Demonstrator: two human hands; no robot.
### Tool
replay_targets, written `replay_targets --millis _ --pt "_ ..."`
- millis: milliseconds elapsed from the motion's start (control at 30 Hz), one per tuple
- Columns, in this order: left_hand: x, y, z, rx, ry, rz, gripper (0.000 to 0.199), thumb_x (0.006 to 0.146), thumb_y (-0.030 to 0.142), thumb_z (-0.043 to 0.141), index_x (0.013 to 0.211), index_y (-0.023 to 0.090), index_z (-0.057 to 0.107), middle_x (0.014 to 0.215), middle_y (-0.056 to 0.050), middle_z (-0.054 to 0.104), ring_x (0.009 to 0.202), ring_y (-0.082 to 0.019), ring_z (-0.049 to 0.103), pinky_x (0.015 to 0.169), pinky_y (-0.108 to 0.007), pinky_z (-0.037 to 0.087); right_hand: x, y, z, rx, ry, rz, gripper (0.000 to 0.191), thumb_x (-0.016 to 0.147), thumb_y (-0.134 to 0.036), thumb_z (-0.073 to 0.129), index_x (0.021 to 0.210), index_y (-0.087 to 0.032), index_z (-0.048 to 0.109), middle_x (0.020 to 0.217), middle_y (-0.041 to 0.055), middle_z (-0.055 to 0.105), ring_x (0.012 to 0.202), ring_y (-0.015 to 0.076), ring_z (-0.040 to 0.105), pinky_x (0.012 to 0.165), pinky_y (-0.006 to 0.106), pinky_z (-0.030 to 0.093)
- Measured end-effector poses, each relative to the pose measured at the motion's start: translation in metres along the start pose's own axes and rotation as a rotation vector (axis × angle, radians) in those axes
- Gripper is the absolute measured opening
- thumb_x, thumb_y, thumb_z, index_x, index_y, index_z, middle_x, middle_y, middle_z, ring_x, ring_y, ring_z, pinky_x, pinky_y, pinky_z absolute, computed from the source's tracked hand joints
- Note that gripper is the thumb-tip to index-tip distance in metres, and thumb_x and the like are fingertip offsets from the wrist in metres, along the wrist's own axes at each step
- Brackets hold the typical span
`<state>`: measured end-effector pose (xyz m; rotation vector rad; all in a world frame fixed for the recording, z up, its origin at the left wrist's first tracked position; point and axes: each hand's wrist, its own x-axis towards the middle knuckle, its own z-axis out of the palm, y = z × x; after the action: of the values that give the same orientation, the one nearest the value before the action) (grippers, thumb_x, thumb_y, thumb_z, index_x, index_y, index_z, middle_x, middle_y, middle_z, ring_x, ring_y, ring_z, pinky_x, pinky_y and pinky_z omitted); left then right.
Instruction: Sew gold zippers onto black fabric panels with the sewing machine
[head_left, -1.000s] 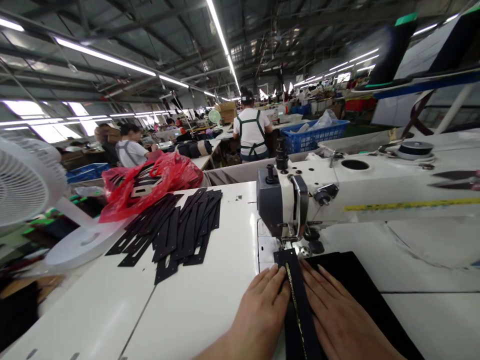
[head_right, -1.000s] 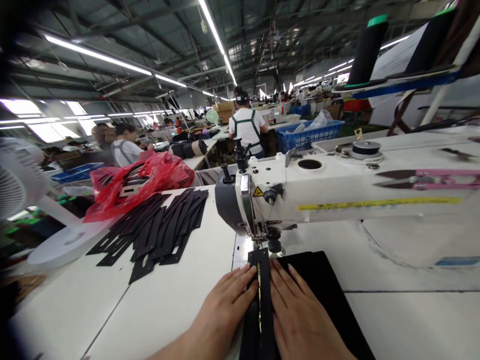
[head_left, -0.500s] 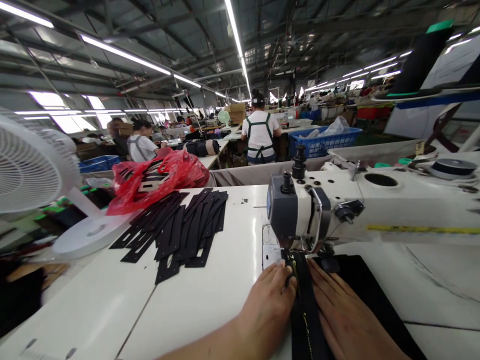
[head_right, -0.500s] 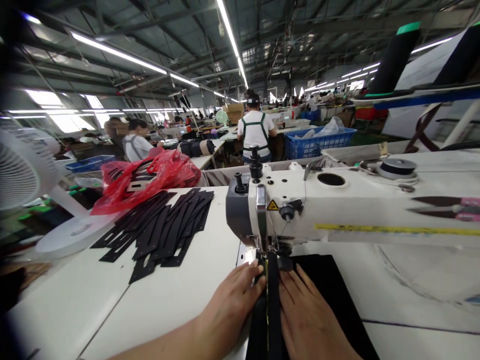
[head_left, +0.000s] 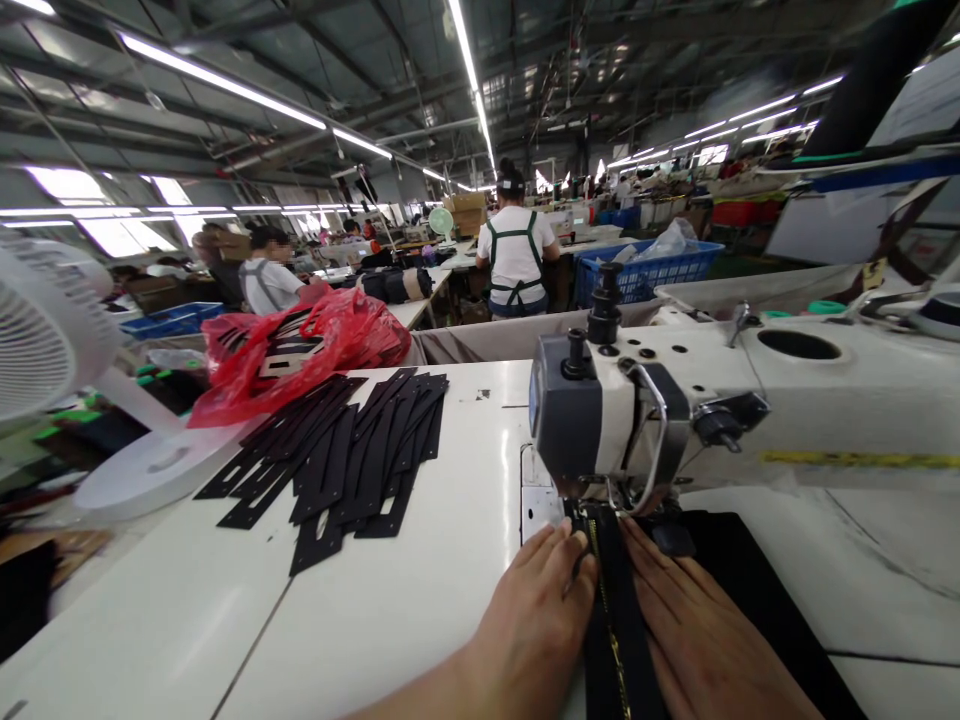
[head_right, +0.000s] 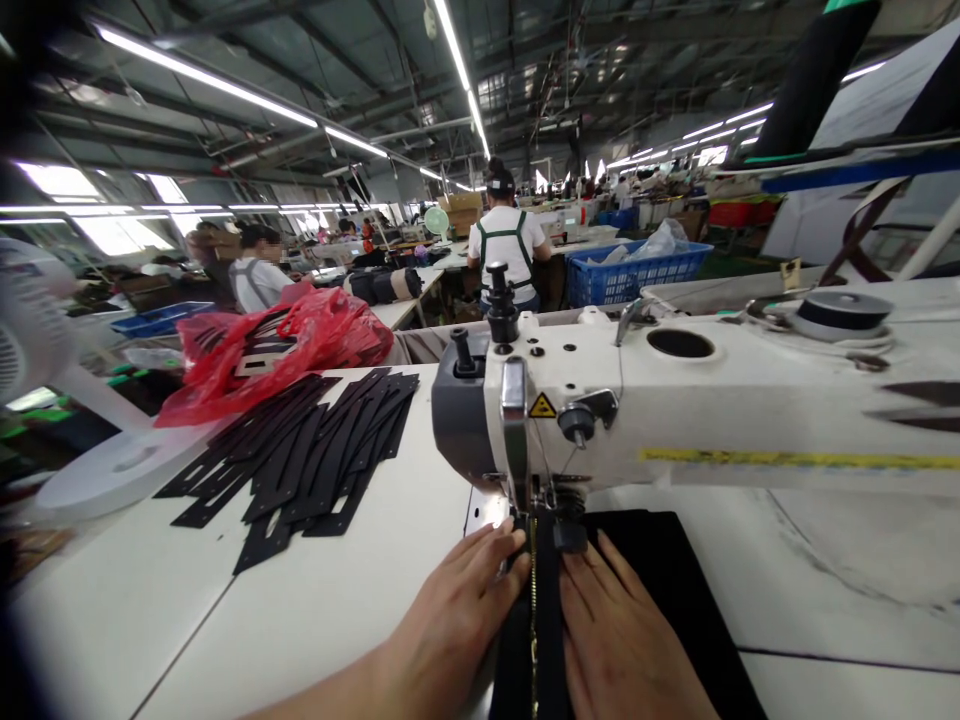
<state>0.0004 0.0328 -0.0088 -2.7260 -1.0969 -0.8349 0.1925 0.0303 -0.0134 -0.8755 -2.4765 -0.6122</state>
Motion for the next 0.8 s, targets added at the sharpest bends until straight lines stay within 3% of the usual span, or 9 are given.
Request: replay_targets --millis 367,800 --pt "-0.0003 0.0017 0.0008 -0.002 -0.049 -0.026 0.030 0.094 0.015 0.035 0.110 0.004 0.058 0.115 -0.017 0.059 0.112 -0.029 0.055 0.098 -0.042 0.047 0.0061 0.0003 -0.0053 0.083 -0.037 0.031 0.061 0.077 -0.011 0.038 0.138 -0.002 0.029 0.125 0.0178 0.053 0.111 0.0235 0.054 0.097 0.041 0.042" --pt "-0.0013 0.0032 0.0008 0.063 -0.040 -0.020 0.030 0.095 0.014 0.034 0.110 0.004 0.058 0.116 -0.018 0.059 0.111 -0.029 0.055 0.096 -0.041 0.048 0.0036 0.0012 -0.0049 0.139 -0.046 0.026 0.058 0.078 -0.011 0.039 0.136 -0.002 0.033 0.124 0.0188 0.054 0.115 0.0244 0.051 0.097 0.042 0.042"
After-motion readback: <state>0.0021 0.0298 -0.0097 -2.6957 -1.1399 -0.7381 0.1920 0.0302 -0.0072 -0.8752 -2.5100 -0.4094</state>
